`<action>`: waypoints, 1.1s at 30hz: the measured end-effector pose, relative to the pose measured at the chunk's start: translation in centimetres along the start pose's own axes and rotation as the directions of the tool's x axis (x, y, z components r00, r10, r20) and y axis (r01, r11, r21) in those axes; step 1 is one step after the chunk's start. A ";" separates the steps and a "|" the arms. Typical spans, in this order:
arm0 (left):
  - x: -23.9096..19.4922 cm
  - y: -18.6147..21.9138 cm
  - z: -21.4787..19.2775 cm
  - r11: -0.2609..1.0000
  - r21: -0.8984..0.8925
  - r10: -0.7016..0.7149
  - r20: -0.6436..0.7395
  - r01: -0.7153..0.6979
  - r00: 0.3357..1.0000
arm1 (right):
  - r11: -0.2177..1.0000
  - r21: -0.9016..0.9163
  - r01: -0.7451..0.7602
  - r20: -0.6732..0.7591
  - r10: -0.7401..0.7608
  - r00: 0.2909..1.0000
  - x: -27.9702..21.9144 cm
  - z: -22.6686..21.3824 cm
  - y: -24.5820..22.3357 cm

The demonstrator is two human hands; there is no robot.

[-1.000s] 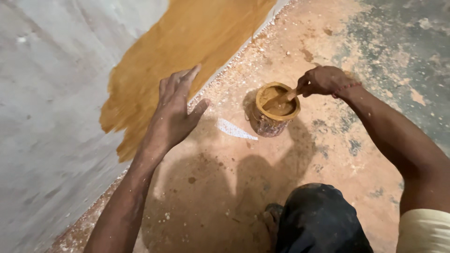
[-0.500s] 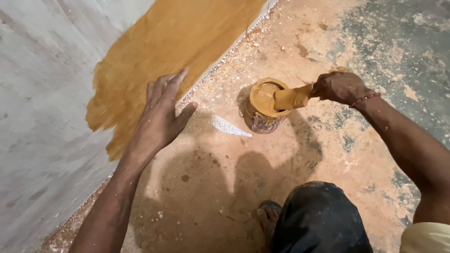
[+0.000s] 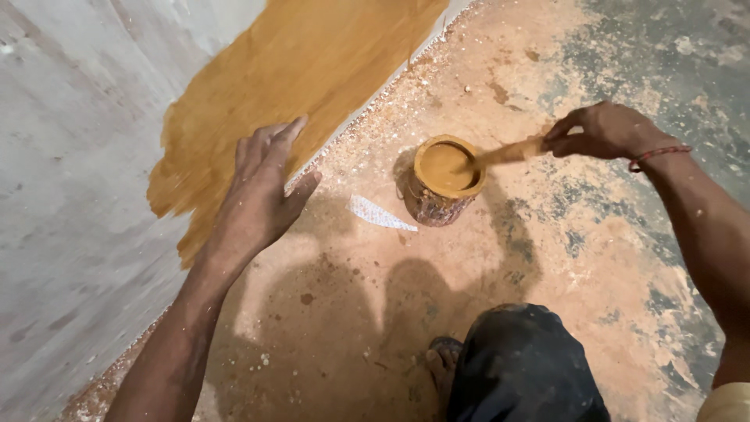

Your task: The person paints a white wall with a brownish-yellow liquid using a wide brush. They repeatedly dip the brush into a small container on the floor and apply the liquid in broad strokes, gradually covering the lower section of the wall.

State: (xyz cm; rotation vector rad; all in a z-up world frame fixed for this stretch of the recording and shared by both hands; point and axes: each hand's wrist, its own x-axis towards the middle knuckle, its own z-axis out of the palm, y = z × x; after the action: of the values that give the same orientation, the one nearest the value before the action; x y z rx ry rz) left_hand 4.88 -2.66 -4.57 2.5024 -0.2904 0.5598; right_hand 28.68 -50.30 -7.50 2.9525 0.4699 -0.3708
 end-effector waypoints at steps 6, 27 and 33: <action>0.3 0.7 0.1 1.000 0.009 -0.008 0.008 0.008 1.000 | 0.947 0.322 -0.005 0.050 -0.012 0.999 2.6 2.9 -0.6; -2.2 -8.2 -9.1 0.736 0.668 0.071 -0.240 0.111 0.968 | 0.345 0.838 0.423 -0.485 0.115 0.867 5.5 9.4 2.9; -6.2 -8.6 -18.2 0.678 0.674 0.128 -0.504 0.295 0.854 | 0.139 0.816 0.562 -0.535 -0.189 0.824 4.1 -2.9 -16.3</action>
State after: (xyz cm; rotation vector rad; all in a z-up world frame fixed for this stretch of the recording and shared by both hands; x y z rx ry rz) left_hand -3.84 15.18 2.44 2.9247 0.3546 1.5355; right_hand 27.83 -33.24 -7.25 4.0972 1.6534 -0.2798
